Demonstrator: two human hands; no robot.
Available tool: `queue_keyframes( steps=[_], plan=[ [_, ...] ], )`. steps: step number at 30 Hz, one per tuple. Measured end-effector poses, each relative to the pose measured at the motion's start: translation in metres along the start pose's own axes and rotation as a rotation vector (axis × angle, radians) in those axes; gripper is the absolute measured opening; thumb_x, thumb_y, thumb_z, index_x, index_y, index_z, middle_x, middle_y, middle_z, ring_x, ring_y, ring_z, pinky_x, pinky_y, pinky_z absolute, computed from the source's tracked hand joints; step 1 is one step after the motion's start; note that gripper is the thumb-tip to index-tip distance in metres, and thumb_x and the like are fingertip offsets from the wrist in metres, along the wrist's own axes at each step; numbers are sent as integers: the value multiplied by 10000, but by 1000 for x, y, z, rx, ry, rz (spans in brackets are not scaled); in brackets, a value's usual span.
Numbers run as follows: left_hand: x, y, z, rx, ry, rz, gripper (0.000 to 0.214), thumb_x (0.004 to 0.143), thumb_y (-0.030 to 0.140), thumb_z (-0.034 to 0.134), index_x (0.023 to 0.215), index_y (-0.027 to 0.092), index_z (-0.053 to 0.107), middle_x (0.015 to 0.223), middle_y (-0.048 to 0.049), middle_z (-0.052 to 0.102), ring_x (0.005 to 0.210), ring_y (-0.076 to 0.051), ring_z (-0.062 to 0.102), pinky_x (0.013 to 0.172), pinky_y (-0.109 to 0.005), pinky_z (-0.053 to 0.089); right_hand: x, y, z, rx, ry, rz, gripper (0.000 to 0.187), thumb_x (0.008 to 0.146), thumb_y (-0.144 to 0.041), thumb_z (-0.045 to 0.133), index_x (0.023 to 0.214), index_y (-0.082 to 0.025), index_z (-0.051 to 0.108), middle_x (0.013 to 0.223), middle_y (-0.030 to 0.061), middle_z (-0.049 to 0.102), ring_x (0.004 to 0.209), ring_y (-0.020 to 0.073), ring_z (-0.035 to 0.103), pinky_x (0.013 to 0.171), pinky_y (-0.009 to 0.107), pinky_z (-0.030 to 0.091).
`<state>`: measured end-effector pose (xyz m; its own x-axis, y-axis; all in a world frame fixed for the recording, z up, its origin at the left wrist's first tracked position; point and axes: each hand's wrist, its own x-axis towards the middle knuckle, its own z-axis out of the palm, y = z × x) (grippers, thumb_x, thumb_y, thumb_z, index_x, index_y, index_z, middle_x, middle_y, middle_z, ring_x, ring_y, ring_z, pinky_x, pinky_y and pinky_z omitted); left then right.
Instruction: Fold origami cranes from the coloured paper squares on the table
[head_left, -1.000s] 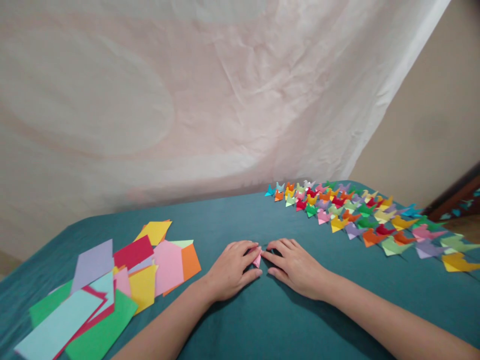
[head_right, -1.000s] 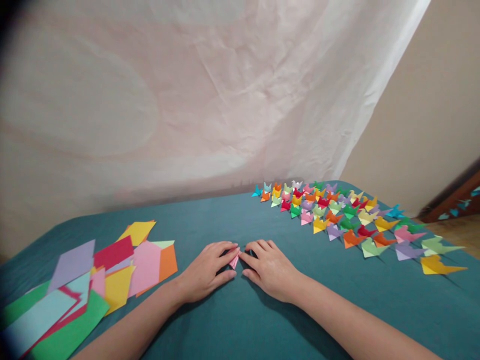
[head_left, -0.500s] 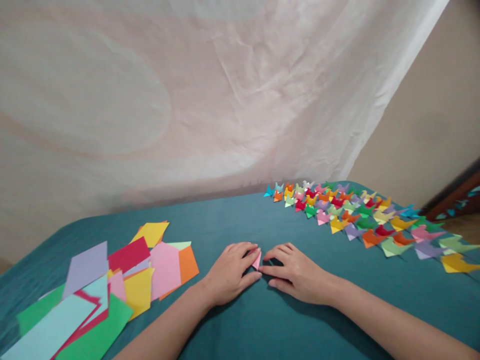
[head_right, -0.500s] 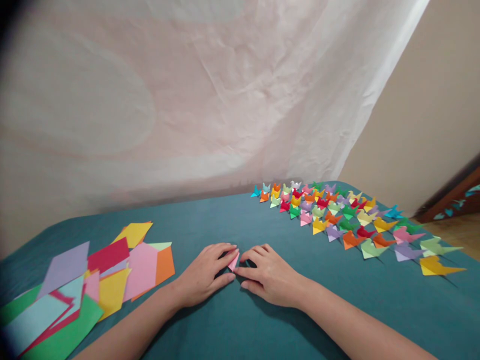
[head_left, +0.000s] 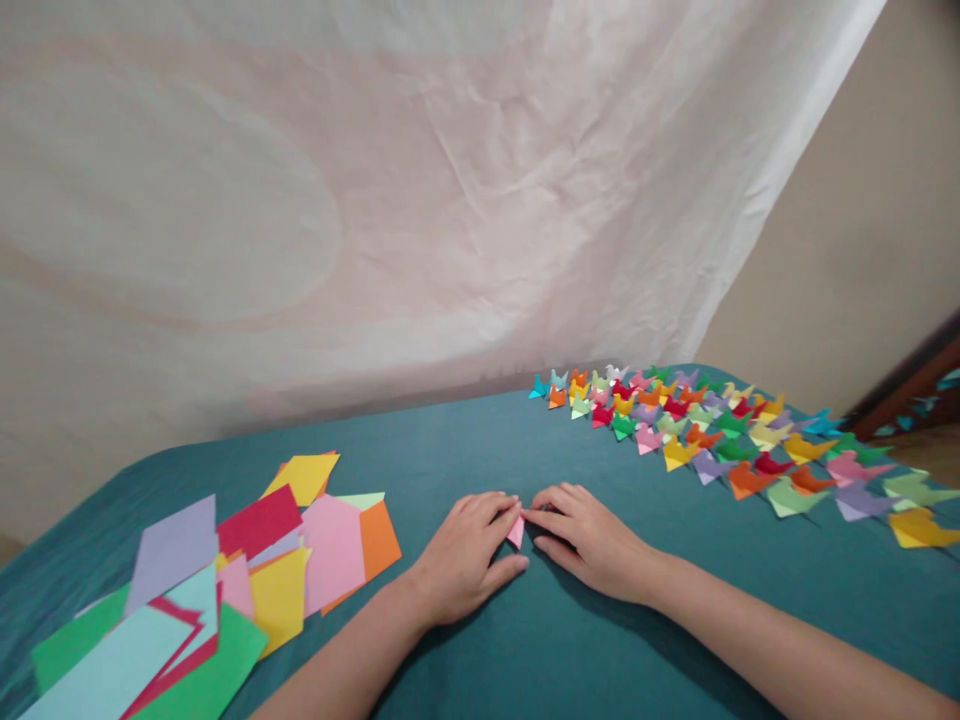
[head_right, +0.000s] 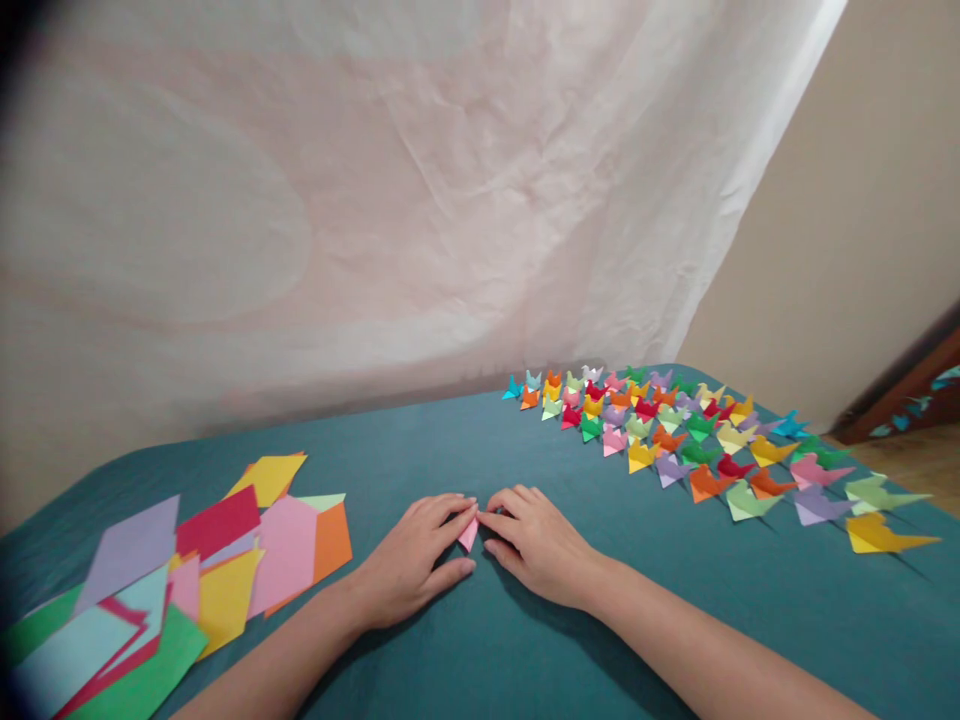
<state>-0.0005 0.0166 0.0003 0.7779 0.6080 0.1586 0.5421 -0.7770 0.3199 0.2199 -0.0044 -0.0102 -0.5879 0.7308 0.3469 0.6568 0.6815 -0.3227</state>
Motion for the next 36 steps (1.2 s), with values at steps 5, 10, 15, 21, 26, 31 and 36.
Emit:
queue_keyframes(
  steps=[5,10,15,21,26,31,36],
  plan=[
    [0,1,-1,14,-4,8,495,861,436,501,1288,194,438,1312,-118,463,1200,-258,408,1019,-428,313,-1,2,1,-37,-7,-20,252,880,-215,512,1120,-199,586,1060,88,569,946,201,504,808,365,417],
    [0,1,0,14,-2,13,485,857,423,509,1278,190,446,1311,-113,462,1208,-253,399,1027,-421,305,-3,1,2,-72,-26,-33,278,893,-221,497,1161,-226,570,1073,81,561,944,207,487,814,375,406],
    [-1,3,0,5,9,19,463,856,415,512,1265,203,460,1297,-107,469,1196,-251,408,1021,-422,309,-2,-3,0,-82,-45,-15,273,897,-232,493,1159,-232,571,1088,75,557,954,209,471,812,369,400],
    [0,3,-1,-4,15,27,476,853,411,516,1275,202,449,1278,-109,479,1184,-253,415,1006,-424,320,-2,-4,-3,-63,-56,-39,290,895,-259,506,1176,-279,571,1098,70,555,966,199,478,827,363,386],
    [0,4,-3,-19,24,33,445,856,410,506,1248,203,476,1272,-113,483,1184,-257,420,1003,-426,324,-3,-10,-9,-35,-104,-73,294,891,-263,517,1174,-320,574,1124,54,551,1013,200,471,846,375,367],
    [-1,5,-4,-32,36,37,449,855,397,509,1254,194,472,1264,-117,490,1182,-251,424,1007,-416,324,-4,-15,-12,5,-133,-111,293,883,-259,530,1161,-332,585,1151,50,543,1057,204,458,873,391,348],
    [-1,5,-6,-40,30,34,470,846,407,521,1262,195,469,1274,-117,486,1185,-252,424,1008,-416,327,-5,-13,-13,84,-120,-86,261,874,-240,538,1111,-317,613,1128,45,551,1053,199,469,882,389,352]
  ],
)
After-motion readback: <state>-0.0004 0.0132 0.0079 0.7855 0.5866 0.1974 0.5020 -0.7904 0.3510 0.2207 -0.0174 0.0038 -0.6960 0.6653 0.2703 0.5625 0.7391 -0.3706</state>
